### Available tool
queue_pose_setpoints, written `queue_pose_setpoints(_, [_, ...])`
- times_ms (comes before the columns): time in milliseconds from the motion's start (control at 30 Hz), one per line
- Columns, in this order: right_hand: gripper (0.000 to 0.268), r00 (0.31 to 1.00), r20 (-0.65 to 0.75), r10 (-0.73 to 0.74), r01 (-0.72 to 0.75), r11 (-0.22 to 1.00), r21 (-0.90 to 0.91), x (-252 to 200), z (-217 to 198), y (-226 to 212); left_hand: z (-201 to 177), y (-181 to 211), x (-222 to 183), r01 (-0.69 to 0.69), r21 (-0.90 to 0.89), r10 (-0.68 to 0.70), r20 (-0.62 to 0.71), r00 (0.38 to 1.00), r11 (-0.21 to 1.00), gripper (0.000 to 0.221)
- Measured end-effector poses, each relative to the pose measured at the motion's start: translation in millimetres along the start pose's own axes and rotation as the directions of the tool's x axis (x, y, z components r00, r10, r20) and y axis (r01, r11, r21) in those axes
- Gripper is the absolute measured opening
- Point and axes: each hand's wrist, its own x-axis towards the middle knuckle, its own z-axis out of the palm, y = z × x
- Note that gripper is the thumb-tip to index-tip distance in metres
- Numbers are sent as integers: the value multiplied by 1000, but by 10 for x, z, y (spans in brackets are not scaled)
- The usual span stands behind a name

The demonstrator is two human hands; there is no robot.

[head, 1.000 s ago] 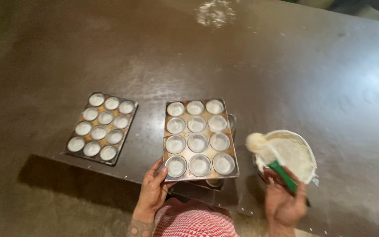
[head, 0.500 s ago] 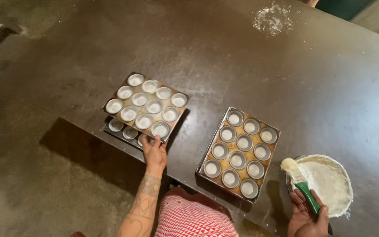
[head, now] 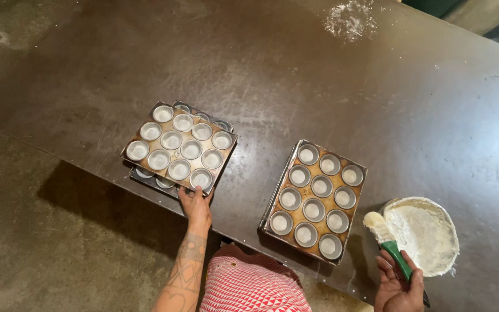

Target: The person uses a brush to apply a white substance to the inside of muffin tins on a large metal table.

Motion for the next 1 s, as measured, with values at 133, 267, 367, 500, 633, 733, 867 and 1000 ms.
queue_pose_setpoints(133, [61, 1000, 24, 8, -9, 999, 42, -35, 91, -45, 33, 362, -253, 85, 101, -89, 35, 995, 991, 68])
queue_pose_setpoints(267, [61, 999, 36, -10, 8, 997, 72, -70, 118, -72, -222, 551, -425, 235, 271, -238, -23, 971, 933, 79])
queue_pose_setpoints(367, [61, 999, 30, -17, 15, 999, 50, -100, 148, -92, -621, 519, -229, 83, 384, -69, -50, 996, 920, 73])
queue_pose_setpoints(500, [59, 999, 33, -7, 6, 998, 58, -133, 206, -123, -847, 597, 335, 118, 347, -87, -105, 991, 930, 67])
queue_pose_setpoints(633, [59, 998, 67, -10, 6, 998, 55, -154, 307, -129, -782, 662, 623, 155, 368, -135, -78, 988, 917, 54])
queue_pose_setpoints(733, [59, 996, 78, -51, 46, 997, 66, -164, 386, -122, -808, 683, 719, 138, 409, -150, -3, 989, 902, 40])
queue_pose_setpoints(867, [58, 999, 20, -39, 39, 999, -5, -233, 416, -147, -880, 693, 859, 136, 410, -144, -12, 990, 902, 36])
queue_pose_setpoints(1000, [58, 998, 2, -65, 65, 997, 31, -322, 410, -148, -984, 757, 1106, 126, 427, -134, -10, 991, 895, 38])
